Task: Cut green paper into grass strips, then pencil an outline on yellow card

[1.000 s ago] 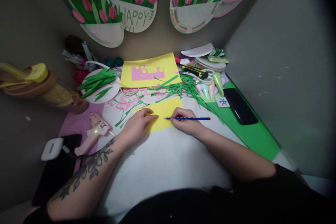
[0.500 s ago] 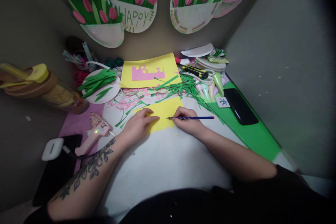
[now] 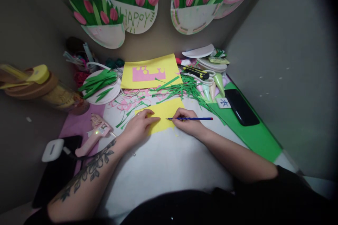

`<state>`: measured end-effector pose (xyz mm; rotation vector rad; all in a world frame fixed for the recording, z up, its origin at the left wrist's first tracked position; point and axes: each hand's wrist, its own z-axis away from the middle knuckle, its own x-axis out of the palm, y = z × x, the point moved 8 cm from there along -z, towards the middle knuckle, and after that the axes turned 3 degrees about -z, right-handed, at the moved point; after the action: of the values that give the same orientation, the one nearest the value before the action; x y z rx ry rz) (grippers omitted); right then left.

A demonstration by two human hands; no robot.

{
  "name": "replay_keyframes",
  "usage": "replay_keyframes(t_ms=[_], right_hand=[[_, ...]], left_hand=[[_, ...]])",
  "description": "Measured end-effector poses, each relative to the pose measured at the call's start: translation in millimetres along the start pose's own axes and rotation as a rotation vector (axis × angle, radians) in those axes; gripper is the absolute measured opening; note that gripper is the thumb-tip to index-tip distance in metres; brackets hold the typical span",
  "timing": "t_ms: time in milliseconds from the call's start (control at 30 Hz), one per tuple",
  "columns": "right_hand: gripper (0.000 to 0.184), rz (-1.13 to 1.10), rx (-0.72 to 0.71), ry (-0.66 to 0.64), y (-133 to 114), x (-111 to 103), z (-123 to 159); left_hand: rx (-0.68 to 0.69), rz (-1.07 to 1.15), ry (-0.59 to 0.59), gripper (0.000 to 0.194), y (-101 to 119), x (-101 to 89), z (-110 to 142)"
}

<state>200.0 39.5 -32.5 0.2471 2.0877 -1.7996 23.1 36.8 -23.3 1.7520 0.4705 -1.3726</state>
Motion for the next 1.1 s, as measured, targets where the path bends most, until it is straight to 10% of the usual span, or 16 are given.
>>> replay_keyframes(t_ms=[1100], right_hand=[[0.008, 0.009, -0.027, 0.048, 0.6, -3.9, 0.1]], left_hand=[[-0.003, -0.023, -0.009, 0.041, 0.5, 0.1, -0.6]])
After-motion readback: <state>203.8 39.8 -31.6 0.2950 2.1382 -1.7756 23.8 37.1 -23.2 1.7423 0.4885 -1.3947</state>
